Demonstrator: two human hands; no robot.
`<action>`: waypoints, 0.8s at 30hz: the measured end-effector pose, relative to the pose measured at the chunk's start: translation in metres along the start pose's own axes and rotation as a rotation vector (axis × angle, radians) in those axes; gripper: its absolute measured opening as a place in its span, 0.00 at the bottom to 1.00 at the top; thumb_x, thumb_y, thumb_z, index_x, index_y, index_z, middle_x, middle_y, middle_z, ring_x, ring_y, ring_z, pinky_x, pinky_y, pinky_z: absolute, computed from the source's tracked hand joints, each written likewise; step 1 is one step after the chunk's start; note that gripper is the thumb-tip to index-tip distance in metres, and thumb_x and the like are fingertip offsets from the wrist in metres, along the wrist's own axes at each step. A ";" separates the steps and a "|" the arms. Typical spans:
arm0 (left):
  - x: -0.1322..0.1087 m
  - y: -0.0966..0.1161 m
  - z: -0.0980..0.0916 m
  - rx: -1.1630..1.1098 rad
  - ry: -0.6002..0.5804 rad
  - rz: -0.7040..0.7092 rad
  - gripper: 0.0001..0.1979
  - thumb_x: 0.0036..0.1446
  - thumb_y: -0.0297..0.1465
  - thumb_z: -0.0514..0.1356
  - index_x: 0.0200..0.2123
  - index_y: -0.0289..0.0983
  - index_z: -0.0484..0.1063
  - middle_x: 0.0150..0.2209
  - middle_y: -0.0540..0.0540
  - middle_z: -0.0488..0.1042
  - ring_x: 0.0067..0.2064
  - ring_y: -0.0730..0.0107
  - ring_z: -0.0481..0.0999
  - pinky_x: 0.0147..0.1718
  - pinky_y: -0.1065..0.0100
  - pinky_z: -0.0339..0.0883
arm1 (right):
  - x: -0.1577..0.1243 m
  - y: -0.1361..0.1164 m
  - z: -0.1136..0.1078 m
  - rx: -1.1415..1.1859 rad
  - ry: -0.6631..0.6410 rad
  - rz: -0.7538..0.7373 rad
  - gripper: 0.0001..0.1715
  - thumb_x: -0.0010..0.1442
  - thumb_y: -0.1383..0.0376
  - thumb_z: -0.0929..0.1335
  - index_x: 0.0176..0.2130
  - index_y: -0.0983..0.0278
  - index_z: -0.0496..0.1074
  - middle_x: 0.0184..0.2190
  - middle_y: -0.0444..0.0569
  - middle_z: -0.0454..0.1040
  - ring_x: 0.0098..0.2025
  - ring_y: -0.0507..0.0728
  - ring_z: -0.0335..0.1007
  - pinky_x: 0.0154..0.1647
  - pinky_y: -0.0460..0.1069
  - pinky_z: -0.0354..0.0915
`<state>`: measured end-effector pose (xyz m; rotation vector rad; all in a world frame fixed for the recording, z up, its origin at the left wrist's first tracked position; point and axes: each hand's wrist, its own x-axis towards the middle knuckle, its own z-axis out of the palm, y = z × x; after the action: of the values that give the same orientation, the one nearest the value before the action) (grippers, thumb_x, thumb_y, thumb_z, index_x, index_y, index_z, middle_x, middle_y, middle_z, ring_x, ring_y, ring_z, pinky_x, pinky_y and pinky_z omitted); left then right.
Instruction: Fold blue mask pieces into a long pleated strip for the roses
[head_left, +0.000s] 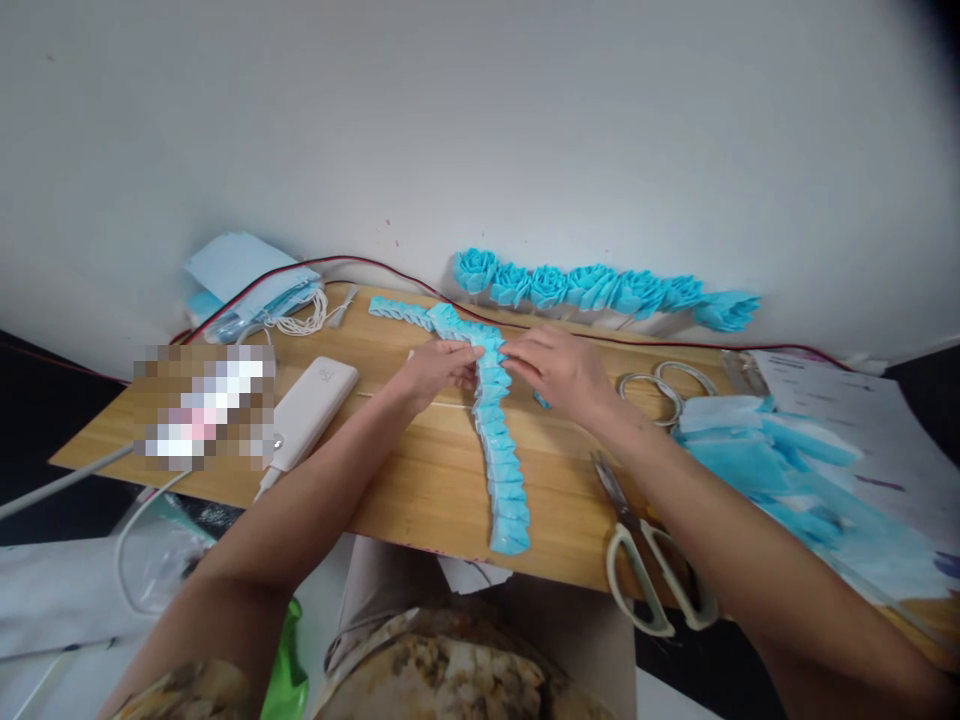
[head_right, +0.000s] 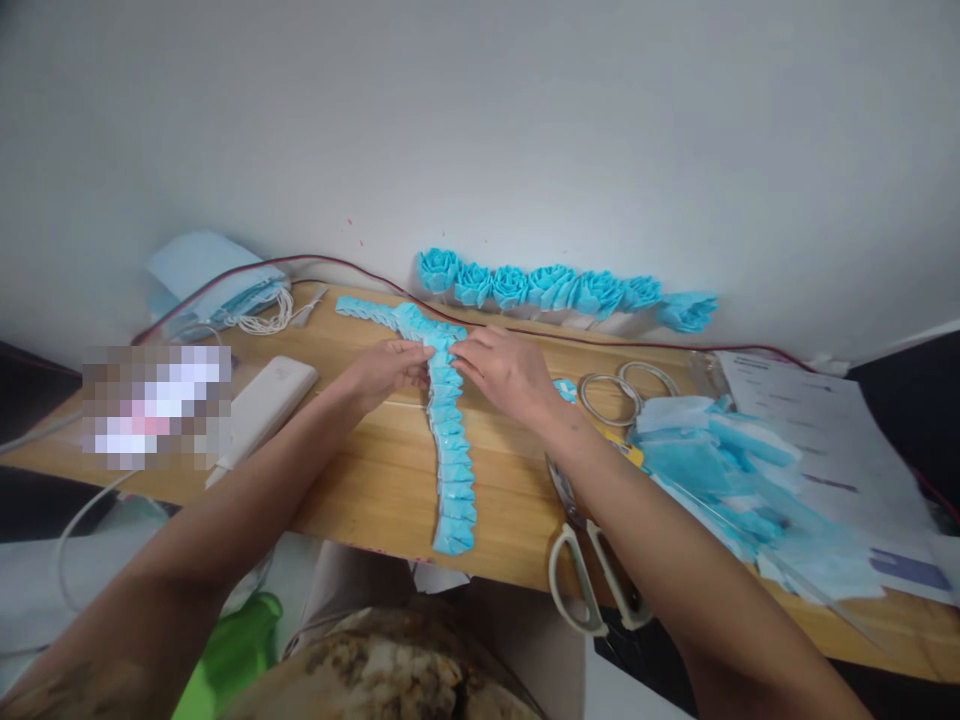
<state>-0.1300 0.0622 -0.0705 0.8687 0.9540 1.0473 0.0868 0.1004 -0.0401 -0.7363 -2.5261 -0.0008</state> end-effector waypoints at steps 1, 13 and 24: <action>0.000 0.000 0.001 -0.003 -0.004 -0.006 0.15 0.56 0.36 0.72 0.27 0.31 0.75 0.24 0.46 0.76 0.25 0.74 0.76 0.30 0.70 0.70 | 0.000 -0.001 0.000 -0.019 -0.006 -0.005 0.16 0.73 0.58 0.64 0.45 0.58 0.81 0.40 0.53 0.81 0.43 0.60 0.74 0.44 0.55 0.67; 0.000 0.001 0.003 0.041 -0.006 -0.030 0.14 0.57 0.34 0.71 0.25 0.31 0.75 0.24 0.45 0.77 0.25 0.73 0.76 0.30 0.70 0.68 | 0.001 -0.008 -0.001 -0.210 0.058 -0.016 0.19 0.74 0.61 0.60 0.39 0.61 0.79 0.36 0.52 0.80 0.39 0.60 0.73 0.38 0.54 0.63; -0.001 0.003 0.001 -0.018 0.006 0.006 0.12 0.59 0.33 0.69 0.27 0.32 0.75 0.25 0.46 0.77 0.26 0.72 0.75 0.31 0.68 0.68 | -0.004 -0.002 0.006 -0.130 0.050 -0.080 0.17 0.72 0.68 0.61 0.41 0.59 0.78 0.43 0.51 0.82 0.45 0.60 0.74 0.43 0.54 0.68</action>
<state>-0.1300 0.0618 -0.0671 0.8545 0.9462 1.0627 0.0862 0.0977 -0.0470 -0.6755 -2.5240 -0.2108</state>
